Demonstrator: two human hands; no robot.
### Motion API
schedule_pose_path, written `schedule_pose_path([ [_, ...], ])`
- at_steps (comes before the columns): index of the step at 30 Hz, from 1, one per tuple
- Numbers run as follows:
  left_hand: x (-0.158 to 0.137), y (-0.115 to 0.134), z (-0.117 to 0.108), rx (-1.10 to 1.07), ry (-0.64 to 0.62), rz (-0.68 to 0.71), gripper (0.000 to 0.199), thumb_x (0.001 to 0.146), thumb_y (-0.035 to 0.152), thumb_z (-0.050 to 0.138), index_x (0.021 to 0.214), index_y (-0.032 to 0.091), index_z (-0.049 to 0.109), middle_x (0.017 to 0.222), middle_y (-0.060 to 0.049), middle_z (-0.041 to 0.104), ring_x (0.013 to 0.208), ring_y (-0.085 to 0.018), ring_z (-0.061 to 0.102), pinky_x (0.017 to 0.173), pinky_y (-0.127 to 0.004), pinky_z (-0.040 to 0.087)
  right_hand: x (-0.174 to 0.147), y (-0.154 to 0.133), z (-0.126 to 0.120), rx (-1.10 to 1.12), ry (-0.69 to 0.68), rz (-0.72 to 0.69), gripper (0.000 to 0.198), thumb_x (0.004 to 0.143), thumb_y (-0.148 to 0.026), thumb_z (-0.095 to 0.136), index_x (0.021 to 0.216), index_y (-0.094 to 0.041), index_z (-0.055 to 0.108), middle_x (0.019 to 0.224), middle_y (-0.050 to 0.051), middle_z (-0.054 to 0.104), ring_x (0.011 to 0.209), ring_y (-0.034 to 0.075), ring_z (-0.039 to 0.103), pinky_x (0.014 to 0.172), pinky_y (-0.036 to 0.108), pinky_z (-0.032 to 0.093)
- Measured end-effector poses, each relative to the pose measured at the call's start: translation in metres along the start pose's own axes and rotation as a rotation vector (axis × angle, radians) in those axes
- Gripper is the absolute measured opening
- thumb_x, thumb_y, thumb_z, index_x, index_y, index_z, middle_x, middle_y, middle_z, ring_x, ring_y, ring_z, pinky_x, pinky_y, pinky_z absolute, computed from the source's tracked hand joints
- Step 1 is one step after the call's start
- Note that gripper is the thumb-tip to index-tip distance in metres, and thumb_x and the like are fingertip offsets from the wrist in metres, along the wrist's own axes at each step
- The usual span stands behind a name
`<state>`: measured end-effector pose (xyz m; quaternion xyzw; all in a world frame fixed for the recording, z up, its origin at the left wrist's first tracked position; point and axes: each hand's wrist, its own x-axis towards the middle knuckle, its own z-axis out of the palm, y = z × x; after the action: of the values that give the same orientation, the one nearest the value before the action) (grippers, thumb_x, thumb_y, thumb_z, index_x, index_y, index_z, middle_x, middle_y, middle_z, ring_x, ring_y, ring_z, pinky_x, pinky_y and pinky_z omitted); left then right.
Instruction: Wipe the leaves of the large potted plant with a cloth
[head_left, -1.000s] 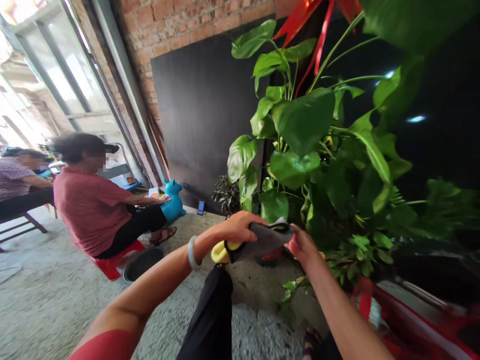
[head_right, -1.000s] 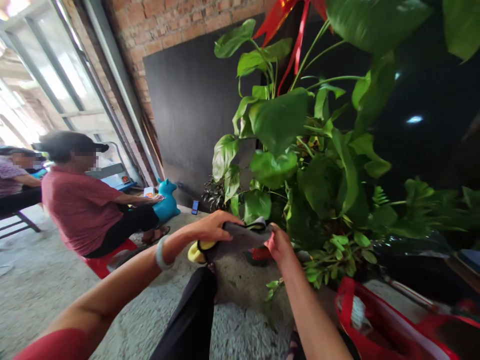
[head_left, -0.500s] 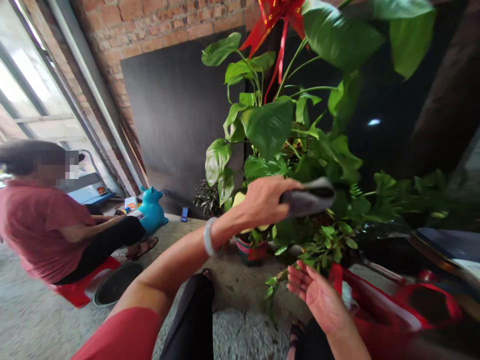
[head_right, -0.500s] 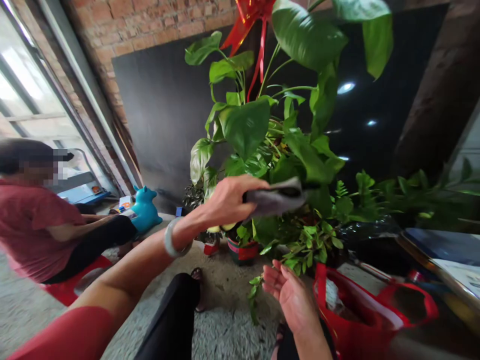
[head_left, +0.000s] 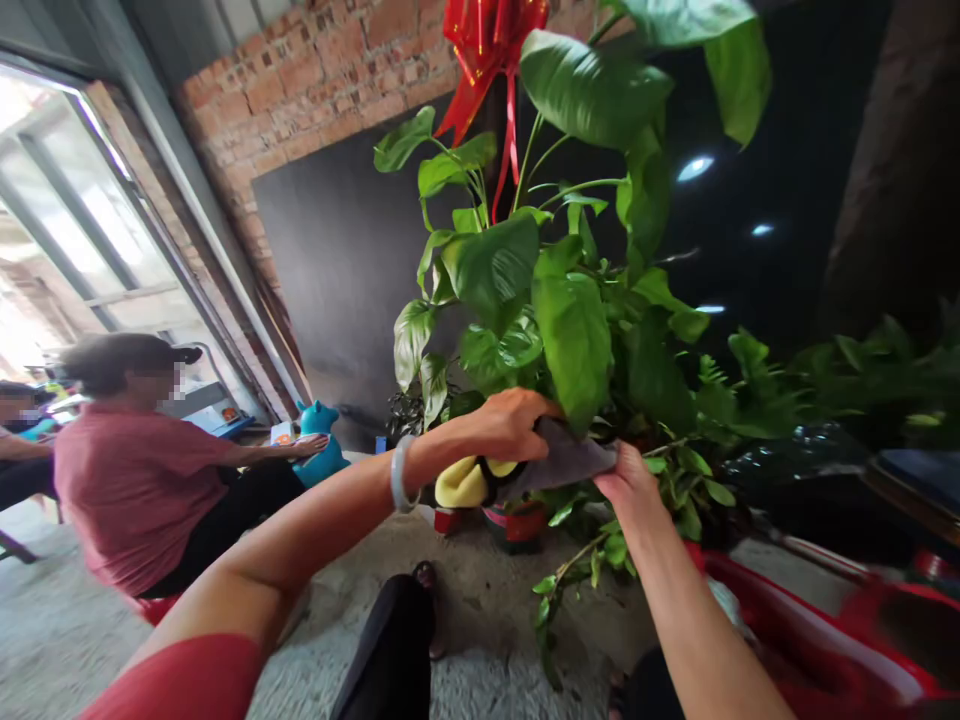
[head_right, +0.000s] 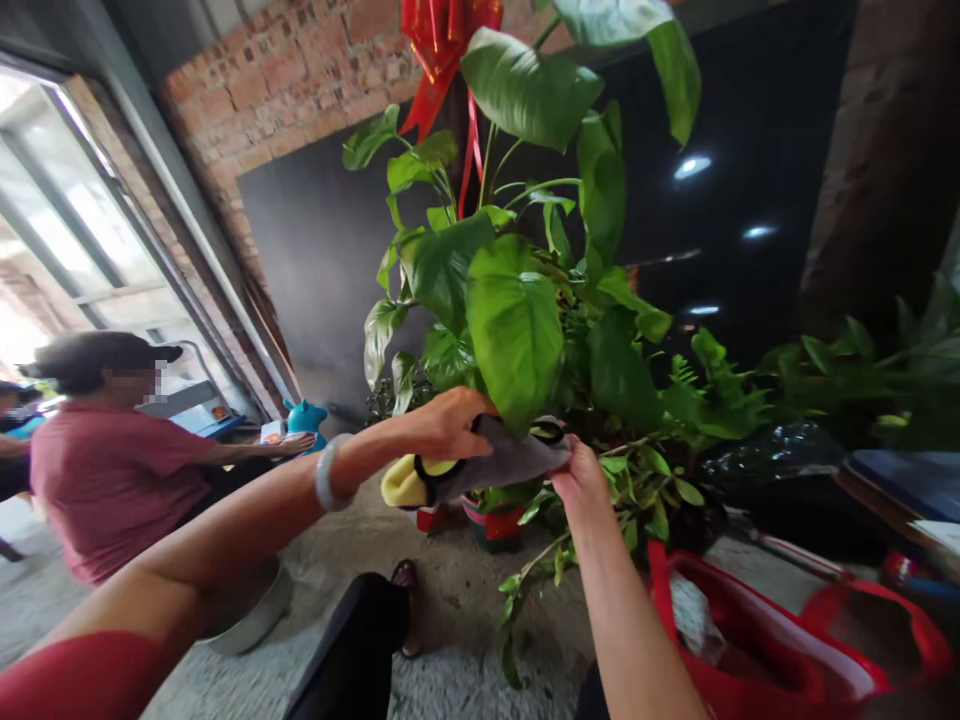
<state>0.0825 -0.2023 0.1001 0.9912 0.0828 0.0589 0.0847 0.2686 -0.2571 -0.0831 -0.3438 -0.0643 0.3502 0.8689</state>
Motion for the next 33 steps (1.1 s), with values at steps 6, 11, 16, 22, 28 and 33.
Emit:
schedule_pose_path([
  [6, 0.02, 0.016, -0.029, 0.032, 0.578, 0.065, 0.058, 0.079, 0.013, 0.059, 0.136, 0.021, 0.066, 0.123, -0.007, 0.071, 0.114, -0.026, 0.066, 0.099, -0.038, 0.052, -0.032, 0.011, 0.009, 0.058, 0.08, 0.112, 0.022, 0.068, -0.011, 0.071, 0.082, -0.025, 0.061, 0.064, -0.006, 0.065, 0.059, 0.014, 0.062, 0.07, 0.037, 0.061],
  [11, 0.024, 0.001, 0.028, 0.064, 0.257, -0.077, 0.052, 0.074, 0.01, 0.061, 0.123, 0.021, 0.073, 0.113, -0.01, 0.074, 0.11, -0.03, 0.068, 0.095, -0.039, 0.054, -0.045, -0.011, -0.002, 0.046, 0.197, 0.104, 0.026, 0.068, -0.005, 0.066, 0.084, -0.025, 0.061, 0.063, -0.008, 0.064, 0.055, 0.011, 0.06, 0.063, 0.03, 0.059],
  [16, -0.05, -0.015, 0.081, -0.215, 0.064, -0.065, 0.049, 0.073, 0.019, 0.066, 0.121, 0.027, 0.074, 0.111, -0.004, 0.075, 0.106, -0.027, 0.068, 0.093, -0.034, 0.053, -0.109, -0.005, -0.047, -0.027, 0.293, 0.105, 0.023, 0.065, -0.012, 0.068, 0.084, -0.024, 0.065, 0.067, -0.003, 0.069, 0.055, 0.014, 0.063, 0.054, 0.029, 0.057],
  [22, -0.097, 0.002, 0.146, -0.416, 0.413, -0.293, 0.056, 0.071, 0.022, 0.068, 0.127, 0.023, 0.068, 0.113, -0.008, 0.069, 0.105, -0.027, 0.065, 0.094, -0.039, 0.054, -0.218, 0.05, -0.048, -0.239, 0.044, 0.201, 0.047, 0.062, -0.046, 0.087, 0.102, -0.027, 0.073, 0.101, 0.007, 0.078, 0.092, 0.026, 0.072, 0.069, 0.04, 0.061],
  [28, -0.134, 0.046, 0.184, -0.587, 0.586, 0.006, 0.07, 0.069, 0.024, 0.067, 0.138, 0.019, 0.056, 0.13, -0.012, 0.067, 0.12, -0.03, 0.058, 0.107, -0.049, 0.048, -0.245, 0.062, -0.024, -0.311, 0.15, 0.102, 0.044, 0.055, -0.049, 0.092, 0.088, -0.026, 0.073, 0.088, 0.001, 0.076, 0.08, 0.022, 0.069, 0.065, 0.032, 0.057],
  [33, -0.156, 0.06, 0.186, -0.665, 0.61, 0.185, 0.035, 0.066, 0.011, 0.057, 0.096, 0.021, 0.071, 0.119, -0.011, 0.074, 0.114, -0.028, 0.065, 0.114, -0.051, 0.044, -0.255, 0.055, -0.008, -0.312, 0.149, 0.122, 0.043, 0.054, -0.047, 0.092, 0.082, -0.022, 0.071, 0.079, 0.001, 0.073, 0.067, 0.018, 0.068, 0.064, 0.031, 0.058],
])
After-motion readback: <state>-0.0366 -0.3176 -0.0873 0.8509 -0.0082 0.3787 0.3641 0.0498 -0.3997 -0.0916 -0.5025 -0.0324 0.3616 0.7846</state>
